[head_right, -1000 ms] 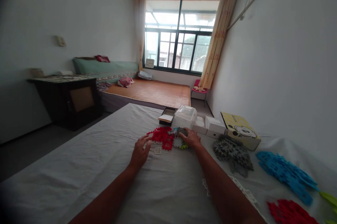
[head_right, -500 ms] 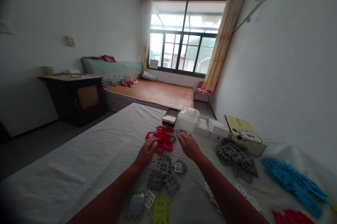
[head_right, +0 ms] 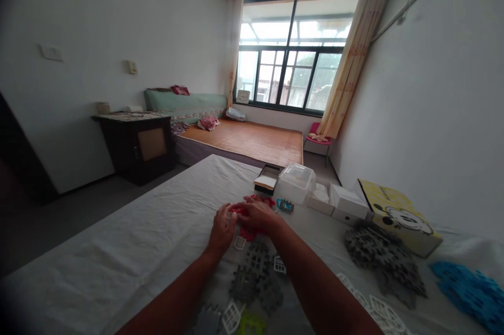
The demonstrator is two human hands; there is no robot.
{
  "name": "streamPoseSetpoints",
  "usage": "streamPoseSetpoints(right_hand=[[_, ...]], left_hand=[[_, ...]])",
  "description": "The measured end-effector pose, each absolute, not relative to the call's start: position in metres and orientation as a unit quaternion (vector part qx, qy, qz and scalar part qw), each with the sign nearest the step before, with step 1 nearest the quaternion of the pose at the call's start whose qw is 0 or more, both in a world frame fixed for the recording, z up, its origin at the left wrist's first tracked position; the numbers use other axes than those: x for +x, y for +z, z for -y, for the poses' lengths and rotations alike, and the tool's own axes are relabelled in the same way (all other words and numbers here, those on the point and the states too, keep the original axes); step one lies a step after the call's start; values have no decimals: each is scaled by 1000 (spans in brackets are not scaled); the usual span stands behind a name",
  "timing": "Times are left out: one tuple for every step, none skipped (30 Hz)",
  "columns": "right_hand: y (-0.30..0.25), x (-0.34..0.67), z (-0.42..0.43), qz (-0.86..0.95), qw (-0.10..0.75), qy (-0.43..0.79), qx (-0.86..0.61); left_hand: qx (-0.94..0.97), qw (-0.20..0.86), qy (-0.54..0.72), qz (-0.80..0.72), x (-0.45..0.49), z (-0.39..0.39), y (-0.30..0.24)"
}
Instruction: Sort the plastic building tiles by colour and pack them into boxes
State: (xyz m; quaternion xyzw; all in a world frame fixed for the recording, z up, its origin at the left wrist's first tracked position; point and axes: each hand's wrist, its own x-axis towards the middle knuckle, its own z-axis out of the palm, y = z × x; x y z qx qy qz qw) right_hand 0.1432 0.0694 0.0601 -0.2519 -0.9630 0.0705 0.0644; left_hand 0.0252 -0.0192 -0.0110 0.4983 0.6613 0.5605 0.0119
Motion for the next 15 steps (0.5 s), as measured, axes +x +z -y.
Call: streamPoseSetpoints(right_hand=[[60, 153, -64, 965, 66, 78, -242], [61, 164, -59, 968, 68, 90, -226], [63, 176, -54, 971, 69, 107, -202], [66, 187, -50, 974, 67, 130, -171], [70, 197, -48, 975, 64, 157, -142], [73, 205, -49, 973, 68, 182, -126], [76, 211, -54, 967, 81, 197, -137], [77, 216, -61, 959, 102, 198, -175], [77, 219, -71, 946, 128, 188, -230], [75, 221, -83, 929, 153, 168, -291], [71, 222, -94, 912, 169, 148, -343], [66, 222, -104, 899, 175, 134, -378], [60, 222, -112, 891, 174, 127, -399], [54, 222, -117, 888, 170, 125, -409], [49, 223, -119, 886, 165, 123, -415]], left_hand=[[499, 21, 560, -661, 26, 20, -11], [503, 33, 559, -658, 27, 20, -10], [510, 46, 558, -653, 29, 21, -9], [519, 58, 556, -646, 31, 21, -8], [529, 69, 554, -639, 33, 22, -7], [537, 77, 553, -633, 36, 22, -6], [543, 83, 552, -627, 38, 23, -4], [549, 88, 550, -623, 40, 23, -3], [553, 94, 548, -620, 41, 24, -2], [557, 99, 546, -618, 41, 24, -1], [560, 105, 544, -616, 42, 25, 0], [562, 109, 542, -616, 41, 26, 0], [565, 113, 539, -615, 41, 26, 1], [568, 117, 535, -614, 41, 27, 2], [575, 120, 530, -612, 41, 28, 3]])
